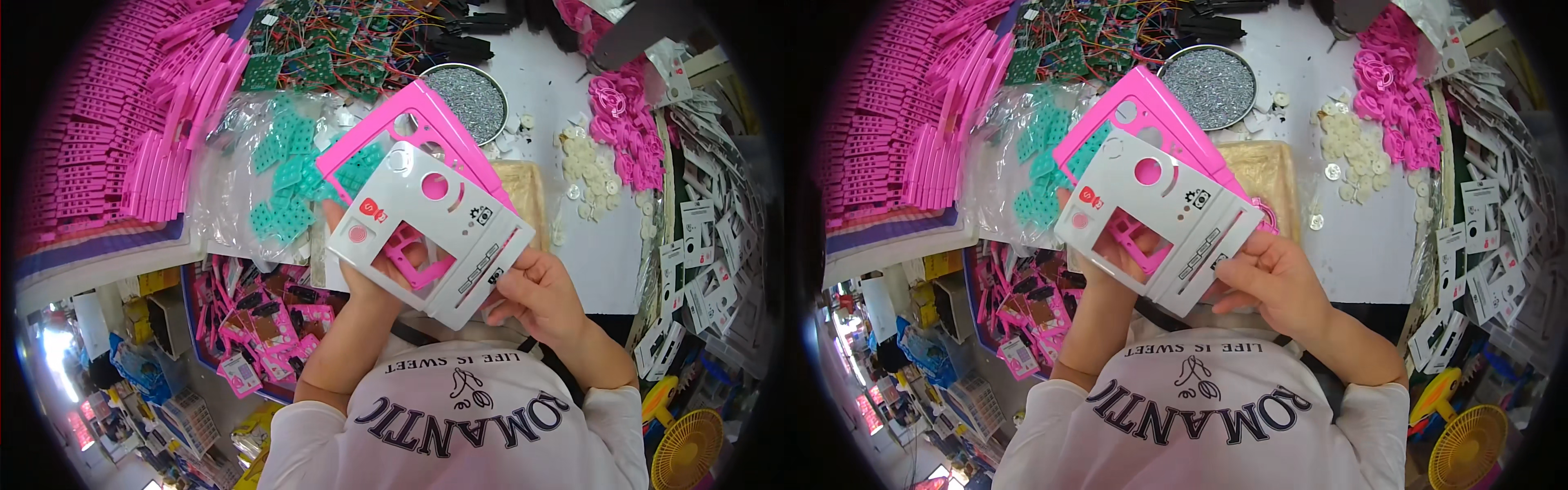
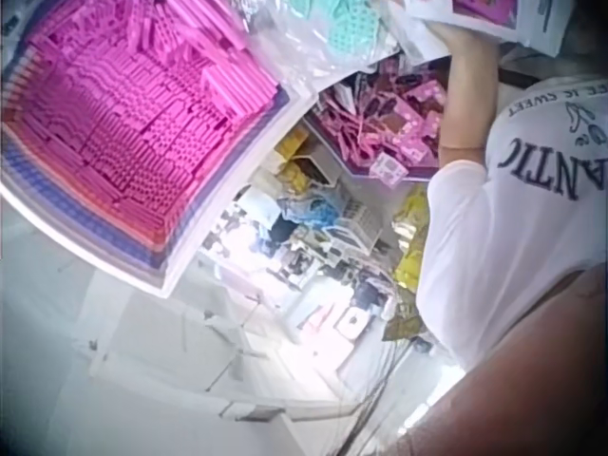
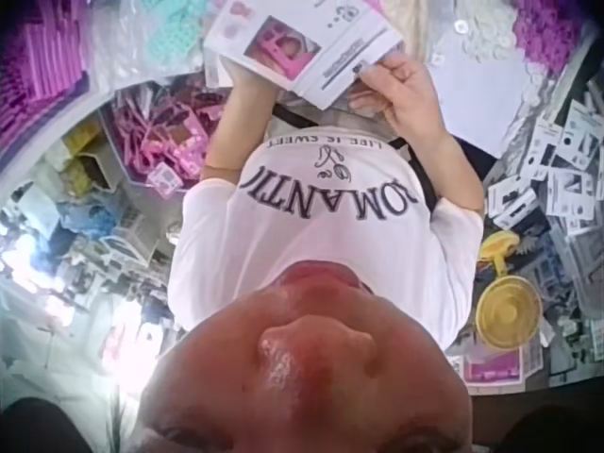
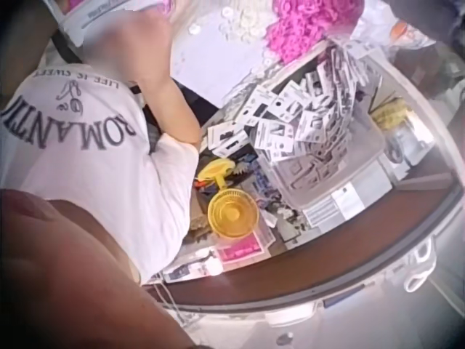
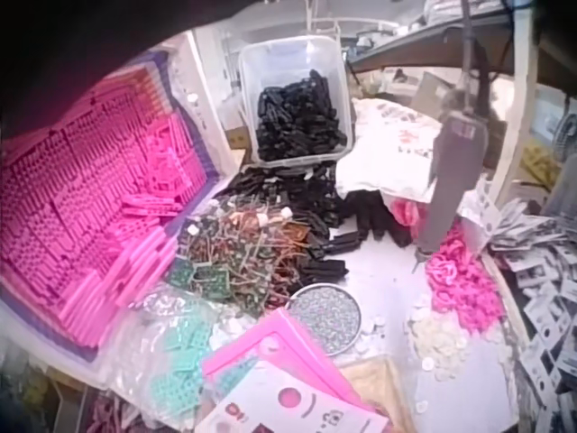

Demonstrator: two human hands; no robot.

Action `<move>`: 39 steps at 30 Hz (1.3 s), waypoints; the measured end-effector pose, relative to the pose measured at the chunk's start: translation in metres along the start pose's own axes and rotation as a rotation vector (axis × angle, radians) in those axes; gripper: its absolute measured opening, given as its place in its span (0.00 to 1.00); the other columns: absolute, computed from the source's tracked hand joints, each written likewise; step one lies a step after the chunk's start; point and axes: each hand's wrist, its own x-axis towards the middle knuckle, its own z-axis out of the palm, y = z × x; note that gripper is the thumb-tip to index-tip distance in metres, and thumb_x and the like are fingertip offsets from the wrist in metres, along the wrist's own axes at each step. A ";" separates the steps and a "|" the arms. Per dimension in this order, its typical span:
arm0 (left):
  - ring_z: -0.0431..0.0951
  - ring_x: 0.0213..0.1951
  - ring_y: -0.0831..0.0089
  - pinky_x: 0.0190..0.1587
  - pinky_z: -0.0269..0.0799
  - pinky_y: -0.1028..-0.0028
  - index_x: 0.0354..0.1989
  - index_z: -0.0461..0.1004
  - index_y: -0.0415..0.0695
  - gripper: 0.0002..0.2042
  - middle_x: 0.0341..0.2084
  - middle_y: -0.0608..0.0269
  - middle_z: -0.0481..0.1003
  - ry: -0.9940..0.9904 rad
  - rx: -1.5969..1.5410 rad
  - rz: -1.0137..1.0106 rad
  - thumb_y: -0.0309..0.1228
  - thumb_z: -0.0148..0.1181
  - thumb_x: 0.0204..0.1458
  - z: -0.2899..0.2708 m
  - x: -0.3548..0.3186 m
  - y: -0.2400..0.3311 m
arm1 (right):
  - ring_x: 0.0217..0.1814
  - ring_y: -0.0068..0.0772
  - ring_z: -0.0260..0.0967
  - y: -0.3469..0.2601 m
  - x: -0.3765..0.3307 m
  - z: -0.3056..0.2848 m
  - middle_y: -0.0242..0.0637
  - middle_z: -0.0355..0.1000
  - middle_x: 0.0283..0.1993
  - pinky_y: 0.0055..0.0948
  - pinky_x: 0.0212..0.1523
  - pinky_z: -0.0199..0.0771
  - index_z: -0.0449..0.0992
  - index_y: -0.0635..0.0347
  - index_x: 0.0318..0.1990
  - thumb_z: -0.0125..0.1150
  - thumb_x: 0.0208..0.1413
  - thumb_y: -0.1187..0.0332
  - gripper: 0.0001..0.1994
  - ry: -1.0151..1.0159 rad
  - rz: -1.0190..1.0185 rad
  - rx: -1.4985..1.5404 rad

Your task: Assembling and packaging small plastic toy sets using various components and a hot glue gun.

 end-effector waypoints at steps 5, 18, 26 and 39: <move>0.82 0.33 0.63 0.27 0.80 0.71 0.60 0.71 0.43 0.42 0.45 0.53 0.80 0.200 0.196 -0.100 0.71 0.40 0.58 0.014 -0.003 0.005 | 0.48 0.33 0.80 -0.041 -0.023 -0.010 0.42 0.80 0.50 0.27 0.40 0.82 0.73 0.68 0.57 0.61 0.62 0.70 0.18 -0.371 -0.112 -0.874; 0.71 0.59 0.65 0.60 0.71 0.62 0.74 0.48 0.40 0.32 0.59 0.54 0.66 -0.113 0.731 0.109 0.35 0.50 0.65 -0.016 -0.086 0.015 | 0.53 0.25 0.75 -0.002 -0.006 0.003 0.38 0.75 0.53 0.28 0.52 0.78 0.62 0.65 0.66 0.65 0.58 0.77 0.29 -0.014 -0.168 -0.207; 0.61 0.26 0.88 0.30 0.61 0.86 0.78 0.39 0.46 0.57 0.42 0.69 0.65 -0.052 1.039 0.373 0.07 0.65 0.37 0.015 -0.066 0.021 | 0.54 0.25 0.74 -0.002 0.014 -0.002 0.38 0.72 0.57 0.27 0.51 0.77 0.57 0.65 0.68 0.57 0.67 0.69 0.26 -0.050 -0.248 -0.239; 0.57 0.27 0.86 0.31 0.57 0.88 0.78 0.39 0.45 0.57 0.38 0.70 0.59 -0.090 1.070 0.480 0.14 0.67 0.37 -0.007 -0.037 0.011 | 0.63 0.26 0.65 0.005 0.030 0.008 0.39 0.68 0.62 0.30 0.63 0.67 0.57 0.66 0.70 0.47 0.73 0.61 0.25 -0.010 -0.565 -0.374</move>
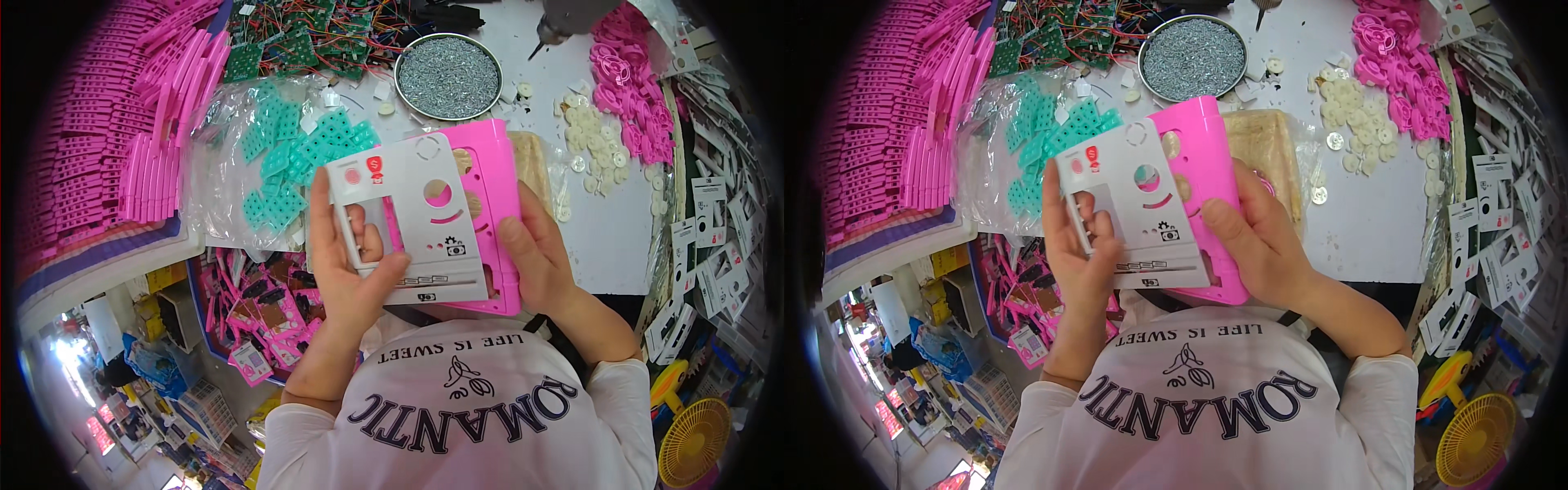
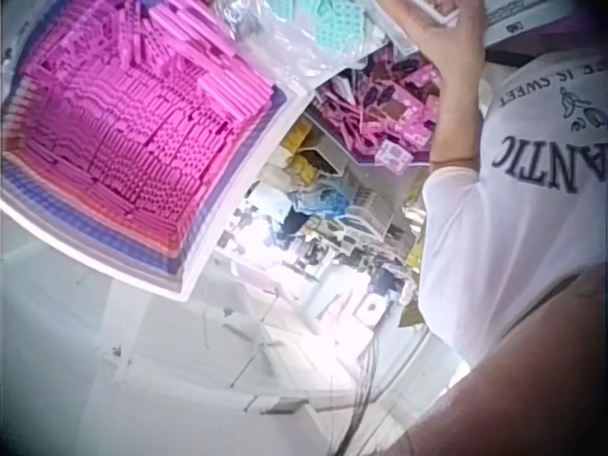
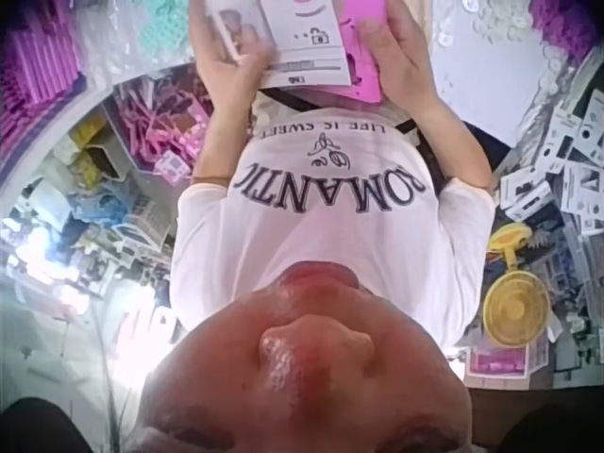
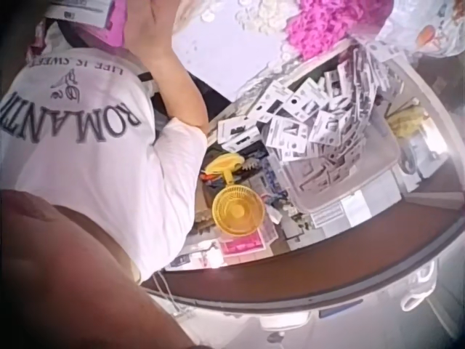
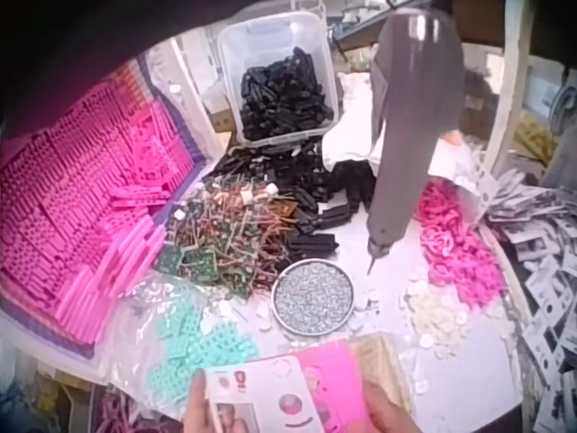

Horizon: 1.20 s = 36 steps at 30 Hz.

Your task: Assembling and packaging small plastic toy sets using various components and a hot glue gun.

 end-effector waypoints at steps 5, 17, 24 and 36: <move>0.59 0.27 0.88 0.30 0.57 0.88 0.78 0.38 0.46 0.58 0.40 0.70 0.60 -0.031 -0.152 -0.087 0.11 0.65 0.37 0.007 -0.004 0.009 | 0.56 0.20 0.67 -0.006 0.006 0.004 0.33 0.71 0.55 0.24 0.56 0.69 0.59 0.64 0.69 0.45 0.74 0.60 0.23 0.007 0.131 0.204; 0.60 0.30 0.88 0.33 0.59 0.88 0.79 0.37 0.48 0.57 0.42 0.70 0.60 -0.076 0.034 -0.136 0.10 0.66 0.40 0.006 -0.012 -0.002 | 0.57 0.19 0.64 -0.003 0.005 0.009 0.33 0.68 0.58 0.25 0.59 0.66 0.58 0.64 0.70 0.45 0.74 0.59 0.24 -0.038 0.023 0.067; 0.62 0.32 0.86 0.37 0.64 0.86 0.78 0.34 0.47 0.57 0.41 0.70 0.60 -0.066 0.099 -0.184 0.11 0.67 0.42 0.009 -0.015 -0.004 | 0.57 0.19 0.66 0.003 0.007 0.007 0.33 0.71 0.56 0.24 0.57 0.68 0.61 0.63 0.68 0.46 0.74 0.56 0.24 -0.004 0.100 0.074; 0.77 0.46 0.72 0.48 0.75 0.74 0.76 0.34 0.40 0.54 0.45 0.58 0.72 -0.099 0.288 -0.207 0.20 0.71 0.47 0.012 -0.001 0.007 | 0.66 0.29 0.64 -0.005 0.019 -0.006 0.39 0.66 0.65 0.31 0.64 0.68 0.51 0.63 0.74 0.65 0.59 0.69 0.39 -0.143 0.199 -0.035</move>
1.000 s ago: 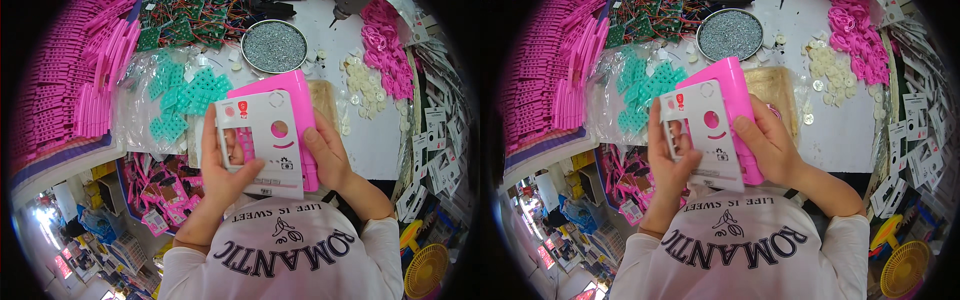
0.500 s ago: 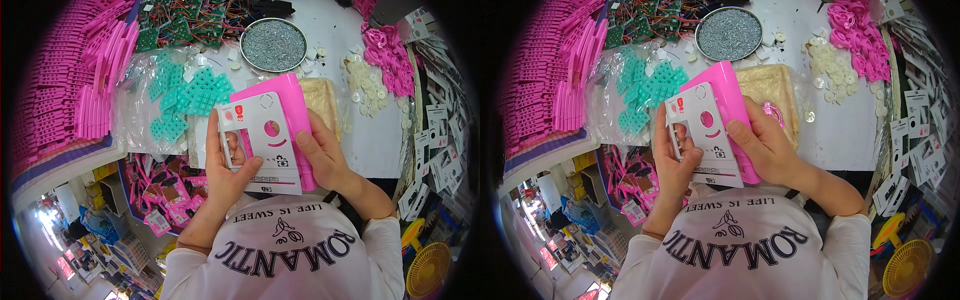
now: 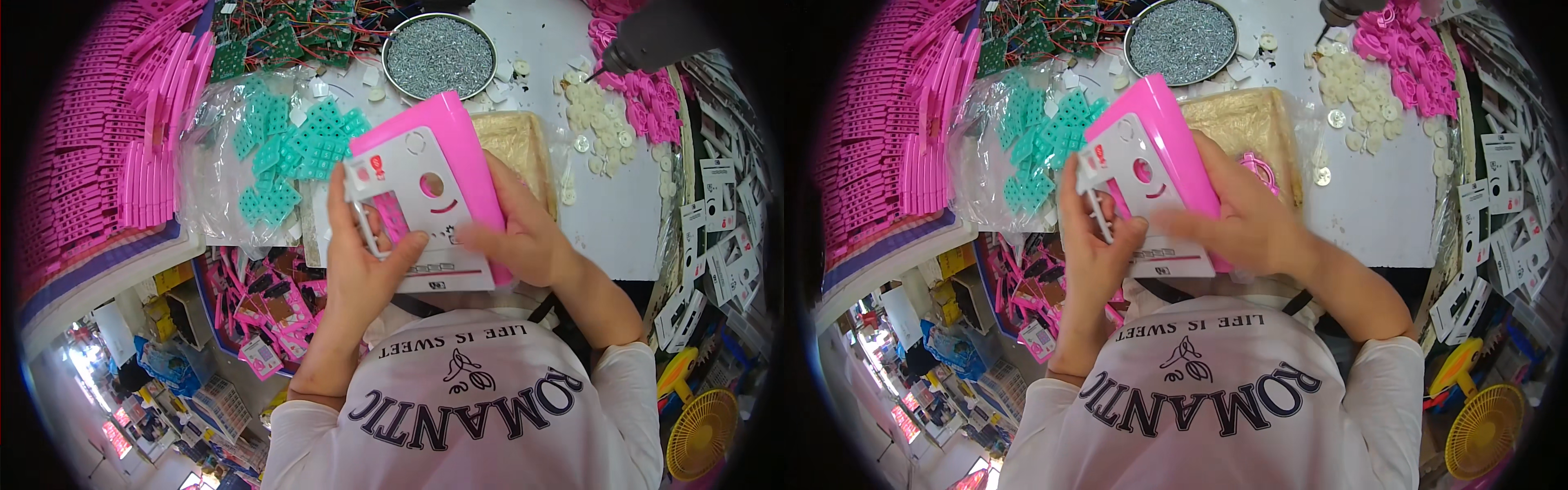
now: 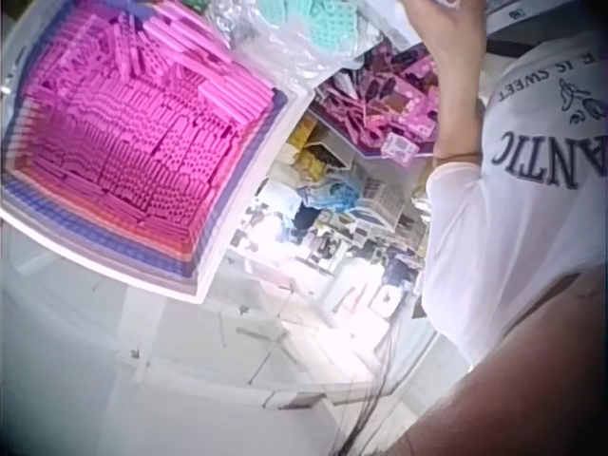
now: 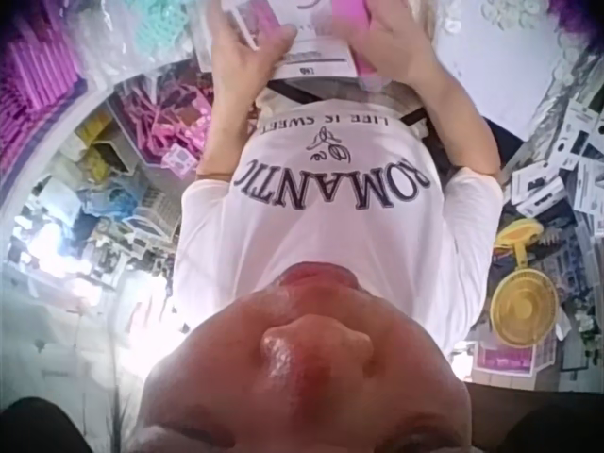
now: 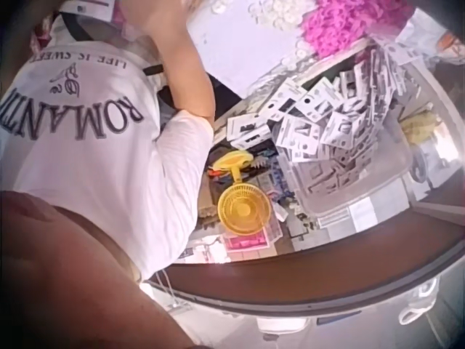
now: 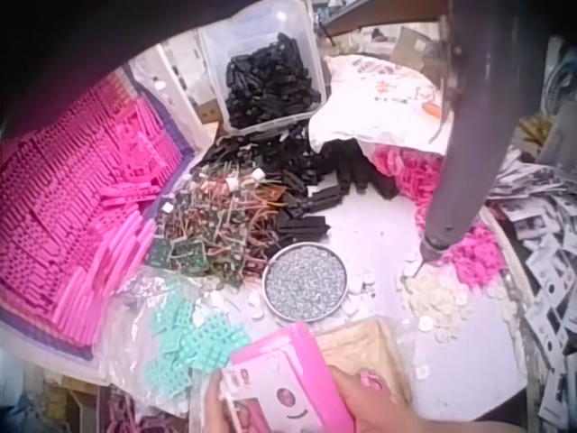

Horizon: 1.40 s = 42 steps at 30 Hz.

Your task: Assembling and packaging small plastic toy sets using various components and a hot glue gun.

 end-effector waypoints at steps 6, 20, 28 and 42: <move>0.80 0.47 0.68 0.49 0.77 0.71 0.76 0.37 0.39 0.55 0.44 0.53 0.74 0.083 0.170 0.119 0.23 0.74 0.45 -0.007 0.007 0.002 | 0.60 0.34 0.70 0.004 0.001 -0.021 0.43 0.69 0.62 0.33 0.60 0.72 0.50 0.63 0.74 0.77 0.42 0.68 0.52 -0.151 0.007 -0.230; 0.72 0.34 0.80 0.36 0.68 0.81 0.74 0.47 0.37 0.55 0.40 0.63 0.72 0.218 0.258 0.335 0.26 0.80 0.38 -0.019 0.014 0.016 | 0.72 0.34 0.60 -0.001 -0.002 -0.010 0.41 0.59 0.72 0.37 0.69 0.65 0.40 0.60 0.77 0.78 0.41 0.79 0.59 -0.186 0.013 0.012; 0.77 0.40 0.74 0.41 0.74 0.76 0.72 0.51 0.36 0.54 0.42 0.58 0.74 0.203 0.308 0.494 0.30 0.81 0.36 -0.023 0.024 0.013 | 0.71 0.36 0.61 -0.003 0.000 -0.001 0.42 0.61 0.70 0.39 0.70 0.63 0.40 0.61 0.77 0.78 0.40 0.80 0.58 -0.094 0.066 0.086; 0.77 0.47 0.72 0.51 0.74 0.72 0.73 0.48 0.37 0.42 0.47 0.56 0.72 0.177 -0.051 0.298 0.20 0.62 0.49 -0.028 0.034 -0.018 | 0.58 0.30 0.75 -0.006 -0.005 0.016 0.42 0.72 0.61 0.31 0.57 0.77 0.35 0.56 0.78 0.68 0.47 0.81 0.55 -0.091 0.022 0.109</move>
